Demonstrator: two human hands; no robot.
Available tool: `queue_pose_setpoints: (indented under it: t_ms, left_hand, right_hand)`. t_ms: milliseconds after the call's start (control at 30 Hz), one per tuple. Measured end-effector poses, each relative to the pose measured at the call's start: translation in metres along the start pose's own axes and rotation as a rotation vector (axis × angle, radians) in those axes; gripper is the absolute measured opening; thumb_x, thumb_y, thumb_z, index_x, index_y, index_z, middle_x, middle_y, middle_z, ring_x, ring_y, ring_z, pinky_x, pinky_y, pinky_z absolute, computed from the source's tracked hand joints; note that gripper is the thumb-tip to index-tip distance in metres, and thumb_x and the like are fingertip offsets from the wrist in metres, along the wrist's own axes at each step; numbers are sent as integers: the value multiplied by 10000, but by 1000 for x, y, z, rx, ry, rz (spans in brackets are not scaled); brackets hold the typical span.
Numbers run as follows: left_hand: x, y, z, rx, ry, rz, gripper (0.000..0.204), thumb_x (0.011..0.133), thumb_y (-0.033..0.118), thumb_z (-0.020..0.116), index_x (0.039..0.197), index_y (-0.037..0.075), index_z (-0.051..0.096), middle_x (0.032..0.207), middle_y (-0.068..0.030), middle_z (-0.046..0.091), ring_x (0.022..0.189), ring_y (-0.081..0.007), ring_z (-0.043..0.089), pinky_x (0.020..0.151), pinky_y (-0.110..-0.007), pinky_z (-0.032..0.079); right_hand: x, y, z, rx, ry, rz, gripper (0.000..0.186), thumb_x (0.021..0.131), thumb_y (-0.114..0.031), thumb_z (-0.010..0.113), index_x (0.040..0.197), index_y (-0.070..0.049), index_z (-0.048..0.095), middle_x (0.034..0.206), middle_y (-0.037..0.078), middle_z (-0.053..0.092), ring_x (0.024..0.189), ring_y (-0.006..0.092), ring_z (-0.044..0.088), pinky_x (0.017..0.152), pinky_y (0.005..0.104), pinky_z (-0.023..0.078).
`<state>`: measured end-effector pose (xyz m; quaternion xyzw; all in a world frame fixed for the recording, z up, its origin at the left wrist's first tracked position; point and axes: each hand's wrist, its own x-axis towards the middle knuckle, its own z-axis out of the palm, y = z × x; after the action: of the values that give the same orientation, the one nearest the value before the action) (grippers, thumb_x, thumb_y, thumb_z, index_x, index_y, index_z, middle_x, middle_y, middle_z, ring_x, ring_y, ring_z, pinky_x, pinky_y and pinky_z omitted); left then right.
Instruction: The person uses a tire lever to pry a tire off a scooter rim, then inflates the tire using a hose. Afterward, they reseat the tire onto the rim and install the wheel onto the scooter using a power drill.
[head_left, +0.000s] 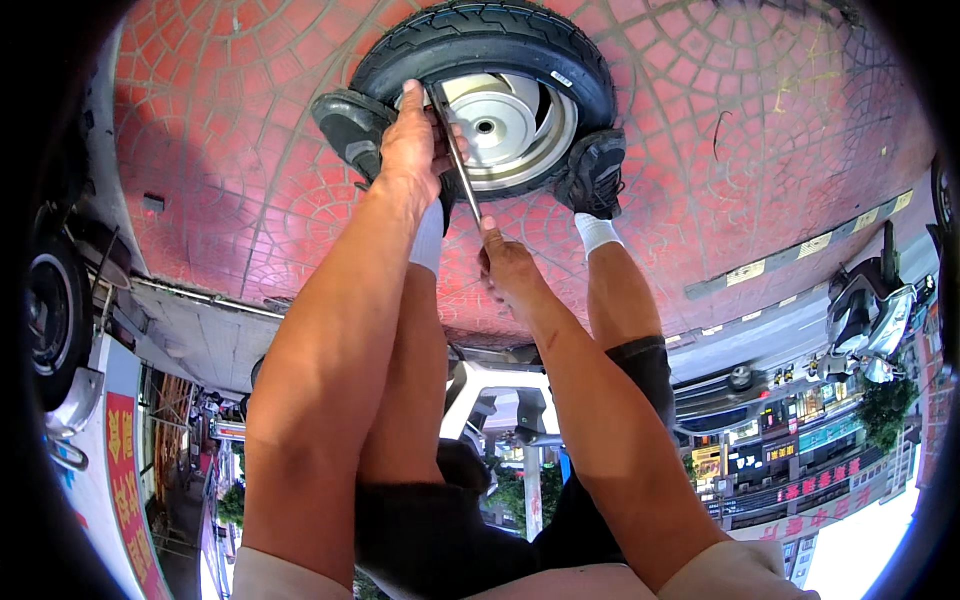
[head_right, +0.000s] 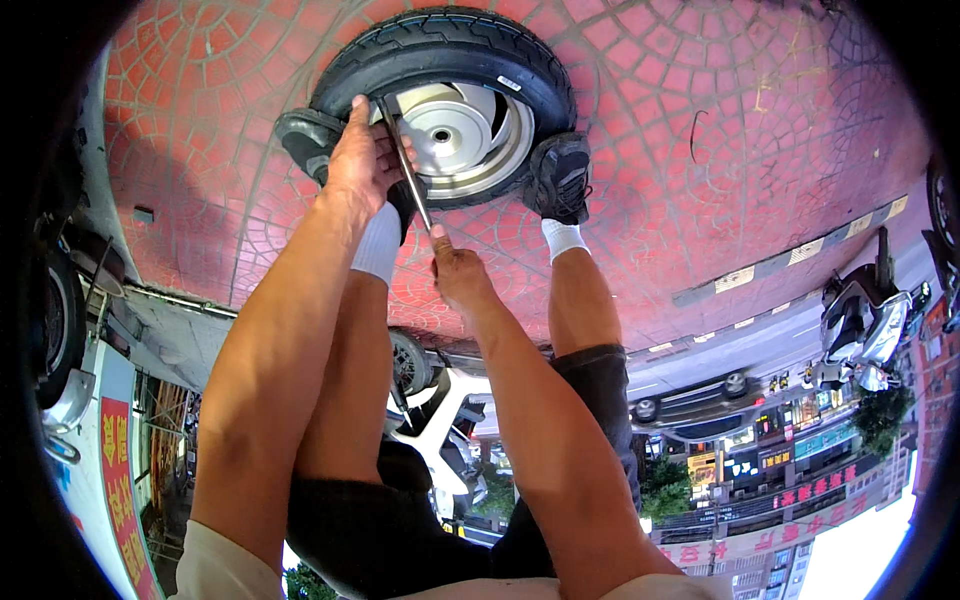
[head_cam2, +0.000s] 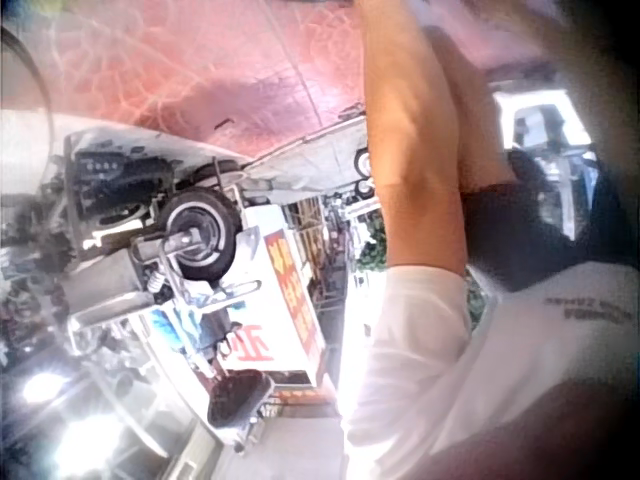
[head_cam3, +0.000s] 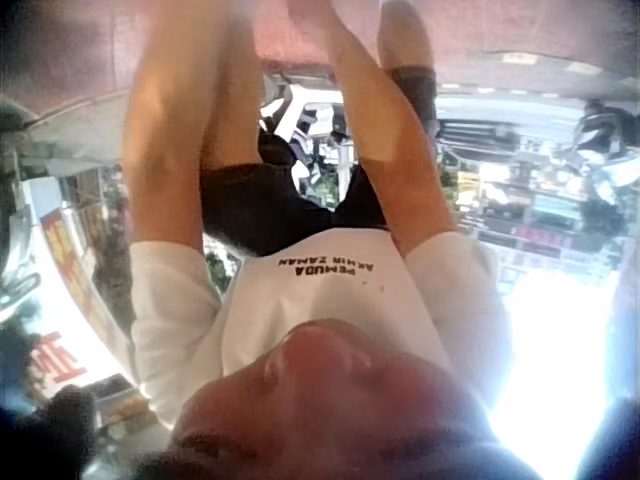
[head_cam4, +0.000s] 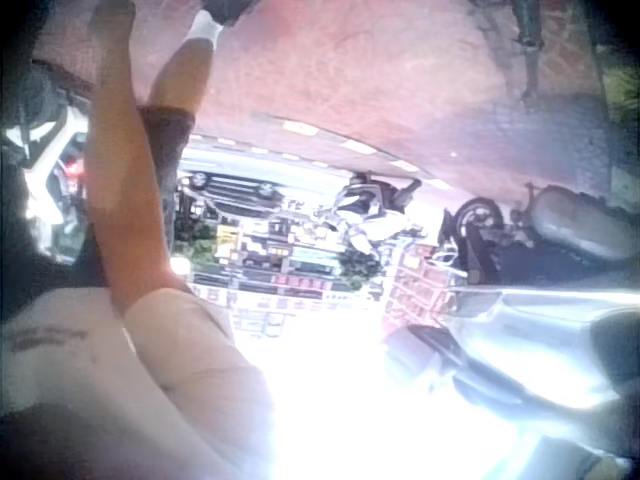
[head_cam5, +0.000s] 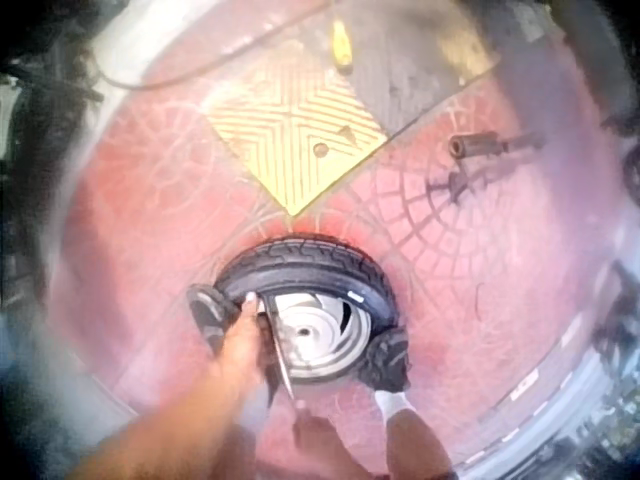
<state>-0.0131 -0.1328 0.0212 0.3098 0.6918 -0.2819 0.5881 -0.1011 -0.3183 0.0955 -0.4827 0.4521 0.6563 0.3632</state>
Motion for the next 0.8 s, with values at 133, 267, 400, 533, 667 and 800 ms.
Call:
queue_pose_setpoints:
  t_ms: [133, 267, 400, 533, 667, 800]
  left_hand:
    - [-48, 12, -19, 322, -140, 75, 574, 1052, 548, 503, 1189, 12, 653, 1044, -98, 687, 880, -202, 623, 842, -360, 517]
    - [-158, 16, -33, 739, -156, 119, 626, 989, 466, 682, 1335, -51, 615, 1075, -94, 681, 1019, -181, 665, 897, -378, 532]
    - [-243, 30, -26, 1357, -145, 883, 627, 932, 358, 688, 1383, -64, 580, 1390, -312, 568, 1229, -446, 603, 1089, -479, 471]
    - [-236, 59, -17, 972, 47, 1082, 290, 996, 208, 625, 1119, -43, 700, 1182, -266, 686, 1093, -422, 663, 965, -444, 518]
    - [-223, 101, -20, 838, -44, 904, 296, 1036, 177, 522, 1127, -26, 717, 1046, -169, 748, 985, -244, 695, 916, -347, 528]
    - [-207, 170, -30, 715, -25, 762, 365, 1028, 121, 442, 1207, -56, 707, 1173, -147, 735, 1067, -220, 684, 1002, -314, 494]
  right_hand:
    - [-59, -32, -8, 428, -490, 114, 552, 1054, -617, 457, 785, -135, 448, 568, -29, 358, 469, 87, 322, 446, 283, 286]
    - [-93, -63, 21, 979, -809, 213, 396, 1093, -461, 443, 901, -124, 527, 613, -12, 437, 480, 133, 417, 458, 317, 378]
    - [-120, -97, 76, 1085, -395, 155, 266, 1071, -340, 458, 962, -137, 592, 802, 22, 567, 716, 168, 561, 604, 349, 482]
    - [-142, -134, 103, 1273, -621, -254, 211, 997, -253, 474, 1003, -112, 630, 1053, 54, 627, 1047, 192, 607, 905, 353, 520]
    - [-127, -195, 131, 1256, -463, -229, 274, 990, -227, 402, 941, -102, 640, 979, 77, 670, 900, 222, 647, 763, 338, 543]
    - [-104, -271, 180, 1467, -492, -78, 284, 996, -142, 385, 863, -80, 628, 788, 67, 662, 661, 239, 633, 603, 333, 526]
